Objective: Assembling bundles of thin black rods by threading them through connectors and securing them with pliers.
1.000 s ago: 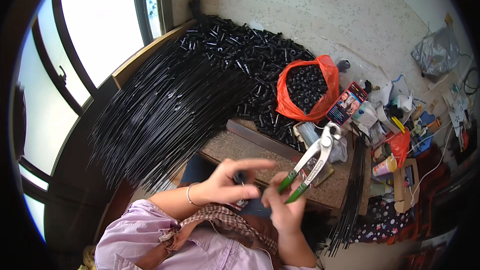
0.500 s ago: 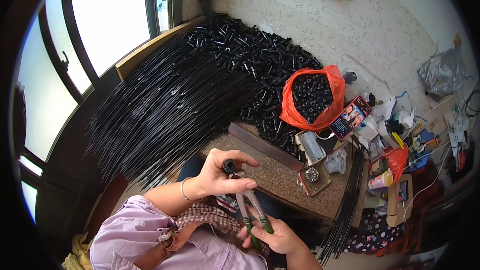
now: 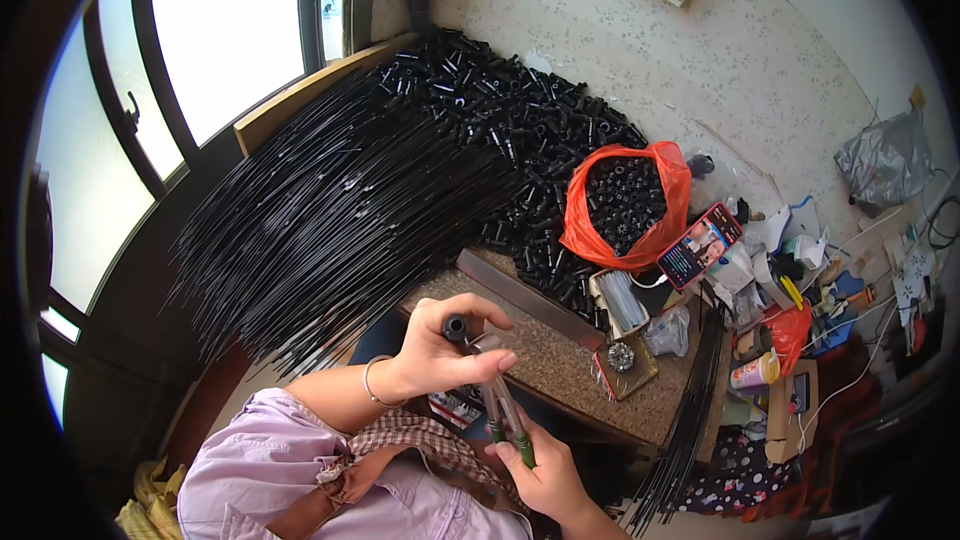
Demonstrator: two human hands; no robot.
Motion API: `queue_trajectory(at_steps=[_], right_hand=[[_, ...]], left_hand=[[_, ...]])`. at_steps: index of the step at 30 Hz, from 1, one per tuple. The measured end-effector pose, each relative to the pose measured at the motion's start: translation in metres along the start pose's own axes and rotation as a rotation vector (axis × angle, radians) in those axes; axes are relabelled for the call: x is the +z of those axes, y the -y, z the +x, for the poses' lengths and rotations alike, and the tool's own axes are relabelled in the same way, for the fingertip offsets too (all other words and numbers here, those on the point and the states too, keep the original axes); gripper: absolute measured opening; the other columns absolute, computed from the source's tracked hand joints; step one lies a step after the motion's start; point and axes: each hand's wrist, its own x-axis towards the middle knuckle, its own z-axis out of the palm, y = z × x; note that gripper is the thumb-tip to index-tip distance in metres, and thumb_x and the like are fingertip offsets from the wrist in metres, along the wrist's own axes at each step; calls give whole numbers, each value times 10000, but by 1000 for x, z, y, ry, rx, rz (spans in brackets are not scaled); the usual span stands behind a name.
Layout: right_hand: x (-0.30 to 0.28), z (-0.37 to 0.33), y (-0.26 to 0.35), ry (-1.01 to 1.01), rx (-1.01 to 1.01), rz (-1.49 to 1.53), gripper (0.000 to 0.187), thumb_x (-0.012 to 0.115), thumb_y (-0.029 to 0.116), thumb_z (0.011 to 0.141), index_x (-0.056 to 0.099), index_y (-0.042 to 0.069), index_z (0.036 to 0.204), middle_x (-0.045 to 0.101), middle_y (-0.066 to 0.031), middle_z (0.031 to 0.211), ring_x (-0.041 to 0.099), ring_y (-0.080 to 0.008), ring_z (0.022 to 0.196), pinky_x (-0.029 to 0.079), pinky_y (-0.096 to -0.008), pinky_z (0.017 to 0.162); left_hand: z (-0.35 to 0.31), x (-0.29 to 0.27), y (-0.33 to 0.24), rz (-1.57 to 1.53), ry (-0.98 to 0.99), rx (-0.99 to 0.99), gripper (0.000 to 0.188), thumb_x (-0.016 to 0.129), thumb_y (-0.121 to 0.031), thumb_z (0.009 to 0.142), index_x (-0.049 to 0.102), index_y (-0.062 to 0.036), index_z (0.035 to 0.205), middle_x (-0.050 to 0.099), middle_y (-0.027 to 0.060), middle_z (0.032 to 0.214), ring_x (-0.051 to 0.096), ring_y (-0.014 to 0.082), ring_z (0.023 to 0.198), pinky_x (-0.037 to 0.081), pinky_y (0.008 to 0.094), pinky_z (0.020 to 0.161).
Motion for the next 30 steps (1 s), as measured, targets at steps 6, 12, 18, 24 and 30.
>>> queue_trajectory(at_steps=[6,12,18,24,30], right_hand=[[15,-1,2,-138,-170,-270,258,429,88,762,412,-45,983,499,-51,596,480,-88,459,397,-208,437],[21,-4,1,-123,30,-44,103,445,85,756,439,-18,755,485,-30,540,470,-77,447,383,-200,433],[-36,6,-9,-146,-85,-191,132,490,108,710,484,-13,764,476,-54,616,481,-99,514,390,-208,465],[-79,17,-74,-380,132,-747,395,519,325,682,470,-17,875,466,-131,811,474,-284,777,389,-345,647],[-102,19,-115,-461,64,-1078,351,527,342,669,458,33,821,440,-104,801,439,-252,821,375,-337,696]], left_hand=[[-6,-2,-4,-40,-85,23,351,622,-267,557,526,-5,771,393,-40,457,330,16,410,237,155,378],[-9,7,-8,-108,-85,25,207,600,-143,619,522,-3,751,455,-24,505,372,20,432,279,160,391],[6,17,-25,-155,-31,-42,292,560,-114,675,494,30,921,425,-40,510,351,17,436,270,160,400],[10,42,-21,-139,208,-125,313,496,-238,721,530,56,824,384,-35,455,331,27,408,246,173,387],[22,63,-19,-309,244,-78,376,564,-216,654,502,56,907,414,-12,460,359,35,420,253,176,391]])
